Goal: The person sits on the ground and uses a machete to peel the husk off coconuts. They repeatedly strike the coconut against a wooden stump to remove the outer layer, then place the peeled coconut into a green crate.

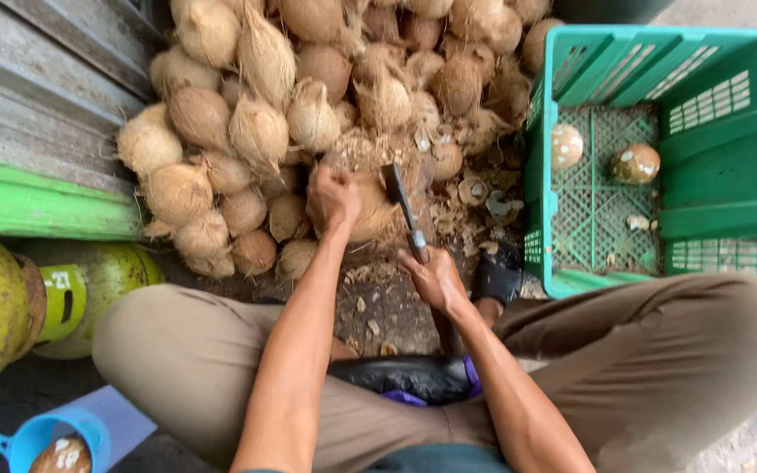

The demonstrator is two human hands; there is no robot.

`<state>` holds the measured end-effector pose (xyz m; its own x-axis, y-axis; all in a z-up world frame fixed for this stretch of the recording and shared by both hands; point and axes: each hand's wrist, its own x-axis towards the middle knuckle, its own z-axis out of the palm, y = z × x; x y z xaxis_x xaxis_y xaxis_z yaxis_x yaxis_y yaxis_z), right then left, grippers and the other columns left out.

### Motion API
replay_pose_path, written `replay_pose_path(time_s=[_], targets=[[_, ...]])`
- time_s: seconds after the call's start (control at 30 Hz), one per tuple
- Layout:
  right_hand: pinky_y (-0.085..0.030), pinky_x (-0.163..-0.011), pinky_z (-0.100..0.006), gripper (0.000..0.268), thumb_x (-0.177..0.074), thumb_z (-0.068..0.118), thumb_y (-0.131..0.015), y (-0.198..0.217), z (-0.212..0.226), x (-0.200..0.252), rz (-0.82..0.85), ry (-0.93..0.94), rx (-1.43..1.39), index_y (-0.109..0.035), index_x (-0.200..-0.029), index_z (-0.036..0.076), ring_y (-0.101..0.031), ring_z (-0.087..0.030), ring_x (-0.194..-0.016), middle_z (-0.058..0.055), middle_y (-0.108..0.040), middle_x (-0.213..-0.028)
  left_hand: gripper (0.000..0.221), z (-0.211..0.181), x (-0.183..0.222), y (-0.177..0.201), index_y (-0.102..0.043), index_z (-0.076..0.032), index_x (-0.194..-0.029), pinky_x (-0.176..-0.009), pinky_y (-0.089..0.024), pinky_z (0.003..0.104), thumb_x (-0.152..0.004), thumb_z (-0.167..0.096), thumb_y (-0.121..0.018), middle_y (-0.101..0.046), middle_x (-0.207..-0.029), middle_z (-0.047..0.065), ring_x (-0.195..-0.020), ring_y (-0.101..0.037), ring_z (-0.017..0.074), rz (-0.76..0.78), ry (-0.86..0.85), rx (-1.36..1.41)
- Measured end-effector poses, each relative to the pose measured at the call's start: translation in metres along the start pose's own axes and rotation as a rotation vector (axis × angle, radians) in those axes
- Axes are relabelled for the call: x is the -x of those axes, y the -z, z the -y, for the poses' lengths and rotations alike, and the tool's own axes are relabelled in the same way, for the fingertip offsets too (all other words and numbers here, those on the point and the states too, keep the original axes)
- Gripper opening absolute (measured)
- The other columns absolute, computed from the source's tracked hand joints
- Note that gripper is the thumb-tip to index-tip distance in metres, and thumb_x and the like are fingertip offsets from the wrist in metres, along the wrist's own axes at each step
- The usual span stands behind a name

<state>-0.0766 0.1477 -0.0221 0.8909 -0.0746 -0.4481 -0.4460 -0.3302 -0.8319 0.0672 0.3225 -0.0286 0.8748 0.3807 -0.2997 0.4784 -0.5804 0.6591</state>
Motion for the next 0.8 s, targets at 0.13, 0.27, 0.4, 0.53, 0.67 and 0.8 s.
replay_pose_path(time_s=[0.13,0.27,0.4,0.53,0.67,0.8], targets=[[-0.035,-0.038,-0.033,0.041,-0.097,0.032,-0.07,0.014,-0.007,-0.014,-0.065,0.234,-0.45,-0.053,-0.066,0.011,-0.045,-0.013,-0.041,-0.001,-0.05,-0.052,0.021,0.009,-0.009,-0.006,-0.06,-0.011,-0.106,-0.053,-0.045,0.034,-0.099,-0.031,-0.056,-0.065,-0.089,0.009,-0.062,-0.056,0.0159,0.003,0.003,0.016],[-0.039,-0.04,-0.03,0.038,-0.098,0.029,-0.07,-0.004,-0.01,-0.014,-0.158,0.249,-0.375,-0.055,-0.069,0.011,-0.047,-0.011,-0.043,-0.002,-0.054,-0.056,0.021,0.02,-0.008,-0.016,-0.06,-0.006,-0.088,-0.055,-0.047,0.033,-0.097,-0.025,-0.064,-0.064,-0.083,0.009,-0.066,-0.057,0.0149,-0.233,-0.349,0.081],[-0.041,-0.041,-0.027,0.034,-0.099,0.027,-0.07,-0.002,0.002,-0.006,0.103,-0.126,0.007,-0.056,-0.072,0.011,-0.049,-0.008,-0.045,-0.003,-0.056,-0.059,0.015,0.005,-0.009,-0.008,-0.057,-0.01,-0.096,-0.057,-0.046,0.043,-0.1,-0.024,-0.055,-0.062,-0.079,0.01,-0.064,-0.055,0.023,-0.003,-0.016,0.013],[-0.041,-0.041,-0.037,0.022,-0.093,0.026,-0.063,0.014,0.005,-0.007,0.041,0.032,-0.253,-0.064,-0.075,0.014,-0.048,-0.012,-0.044,-0.003,-0.057,-0.059,0.017,0.007,-0.007,-0.005,-0.056,-0.009,-0.092,-0.058,-0.045,0.039,-0.097,-0.025,-0.06,-0.062,-0.08,0.009,-0.066,-0.056,0.019,-0.019,-0.076,0.026],[-0.04,-0.04,-0.033,0.026,-0.096,0.026,-0.066,-0.005,0.003,-0.015,-0.128,0.288,-0.508,-0.061,-0.073,0.013,-0.047,-0.012,-0.044,-0.003,-0.056,-0.059,0.017,0.024,-0.005,-0.007,-0.058,-0.008,-0.091,-0.06,-0.047,0.038,-0.097,-0.024,-0.062,-0.065,-0.082,0.009,-0.067,-0.06,0.0177,-0.099,-0.165,0.03],[-0.04,-0.039,-0.03,0.024,-0.095,0.024,-0.068,-0.004,0.005,-0.022,0.153,-0.145,-0.058,-0.06,-0.074,0.014,-0.047,-0.011,-0.044,-0.002,-0.055,-0.06,0.016,0.014,-0.009,-0.014,-0.056,-0.008,-0.097,-0.057,-0.052,0.04,-0.098,-0.023,-0.06,-0.063,-0.088,0.01,-0.068,-0.06,0.0215,-0.057,-0.093,0.01]])
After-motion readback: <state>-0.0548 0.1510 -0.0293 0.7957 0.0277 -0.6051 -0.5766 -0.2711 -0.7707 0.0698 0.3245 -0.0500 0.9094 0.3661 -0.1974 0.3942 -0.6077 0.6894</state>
